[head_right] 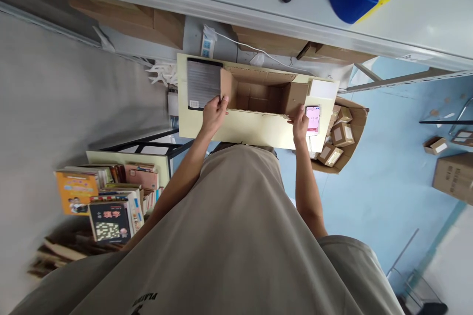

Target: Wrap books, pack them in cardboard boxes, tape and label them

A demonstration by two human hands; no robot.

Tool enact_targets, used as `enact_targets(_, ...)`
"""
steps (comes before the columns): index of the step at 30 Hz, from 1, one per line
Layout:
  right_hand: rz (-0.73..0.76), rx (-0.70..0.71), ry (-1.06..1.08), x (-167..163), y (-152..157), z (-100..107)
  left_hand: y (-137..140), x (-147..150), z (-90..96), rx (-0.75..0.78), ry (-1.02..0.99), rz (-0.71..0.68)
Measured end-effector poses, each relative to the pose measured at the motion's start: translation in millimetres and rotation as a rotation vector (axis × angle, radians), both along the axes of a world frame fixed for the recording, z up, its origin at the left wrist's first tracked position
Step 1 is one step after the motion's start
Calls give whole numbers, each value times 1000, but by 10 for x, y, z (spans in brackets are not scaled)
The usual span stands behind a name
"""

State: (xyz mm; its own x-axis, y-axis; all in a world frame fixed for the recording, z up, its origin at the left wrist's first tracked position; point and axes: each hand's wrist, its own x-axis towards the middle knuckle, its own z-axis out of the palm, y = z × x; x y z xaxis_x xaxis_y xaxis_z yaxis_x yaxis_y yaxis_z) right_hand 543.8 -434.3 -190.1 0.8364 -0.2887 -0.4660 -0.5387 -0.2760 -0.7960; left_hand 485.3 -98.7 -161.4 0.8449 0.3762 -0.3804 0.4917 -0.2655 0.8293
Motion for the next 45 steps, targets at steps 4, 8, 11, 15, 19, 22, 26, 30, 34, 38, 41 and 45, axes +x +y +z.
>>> enact_targets(4,24,-2,-47,-22,-13,-5,29,19,108,67,104,-76)
enact_targets(8,87,-62,-86,-79,-27,-2,40,38,203,133,191,-169)
enact_targets(11,93,-71,-94,-100,-9,8,37,60,200,187,229,-186)
enact_targets(15,120,-112,-99,-51,-16,25,73,89,97,162,229,-162)
enact_targets(19,201,-228,-111,18,-78,46,163,80,-49,-154,136,35)
enact_targets(22,222,-157,-83,18,-69,53,202,64,-118,-239,138,122)
enact_targets(26,167,25,-16,-29,-20,45,177,57,-111,-326,156,210)
enact_targets(30,185,-104,-99,-64,-101,170,165,-15,-47,-341,140,267)
enact_targets(34,188,-343,-458,-104,-44,664,339,-227,-98,-283,81,269)
enact_targets(38,289,-278,-621,-326,580,1202,792,-483,-409,-169,47,305)
enact_targets(41,604,-9,-485,-585,1345,1127,1238,-548,-745,-97,27,328)
enact_targets(45,920,144,-145,-686,2392,337,1726,-342,-1140,7,42,316)
